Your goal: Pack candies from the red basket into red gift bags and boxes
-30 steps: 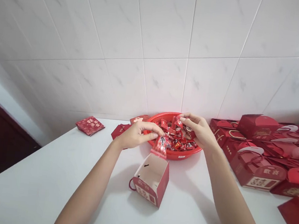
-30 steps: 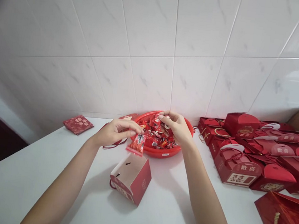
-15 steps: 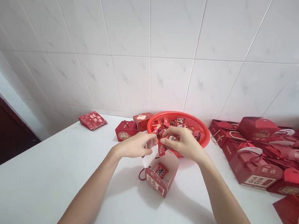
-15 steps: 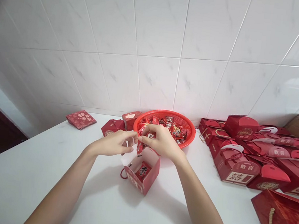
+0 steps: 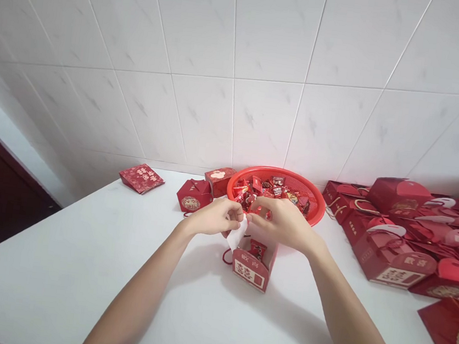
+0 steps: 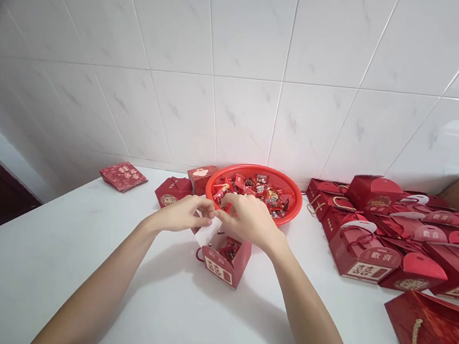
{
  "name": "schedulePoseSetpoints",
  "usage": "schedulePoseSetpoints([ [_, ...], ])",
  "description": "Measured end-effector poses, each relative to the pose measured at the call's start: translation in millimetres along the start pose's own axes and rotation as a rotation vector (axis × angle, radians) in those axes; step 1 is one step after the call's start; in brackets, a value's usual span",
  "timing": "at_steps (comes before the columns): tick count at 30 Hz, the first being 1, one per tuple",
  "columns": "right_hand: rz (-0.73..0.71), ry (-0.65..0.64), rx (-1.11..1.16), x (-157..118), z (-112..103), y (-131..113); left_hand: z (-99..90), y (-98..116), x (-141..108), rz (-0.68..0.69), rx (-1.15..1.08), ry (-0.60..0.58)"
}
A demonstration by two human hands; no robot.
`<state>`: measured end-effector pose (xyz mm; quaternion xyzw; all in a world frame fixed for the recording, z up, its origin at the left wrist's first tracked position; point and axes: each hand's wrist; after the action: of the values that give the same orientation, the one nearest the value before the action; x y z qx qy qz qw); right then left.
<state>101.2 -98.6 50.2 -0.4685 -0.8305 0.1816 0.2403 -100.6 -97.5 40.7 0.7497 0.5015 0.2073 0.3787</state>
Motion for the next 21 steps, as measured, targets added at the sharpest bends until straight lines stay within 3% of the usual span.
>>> schedulePoseSetpoints([
  [6,0.007,-0.064,-0.101,-15,-30,4,-4.1,-3,-1,-0.027,0.011,-0.044],
  [10,0.021,-0.345,-0.191,-24,-44,9,-5.7,6,-7,-0.038,0.112,-0.093],
  [15,0.022,-0.450,-0.216,-19,-31,8,8.5,24,-16,0.079,0.344,-0.072],
  [21,-0.043,-0.399,-0.160,-9,-10,9,20.9,31,-18,0.149,0.314,-0.230],
])
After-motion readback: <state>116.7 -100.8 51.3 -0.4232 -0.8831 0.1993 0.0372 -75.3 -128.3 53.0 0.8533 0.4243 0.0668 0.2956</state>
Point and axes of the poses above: each hand's wrist, its own x-axis towards the middle knuckle, its own z-axis out of the palm, y = z × x, and after that the axes turned 4 degrees about z, right-handed
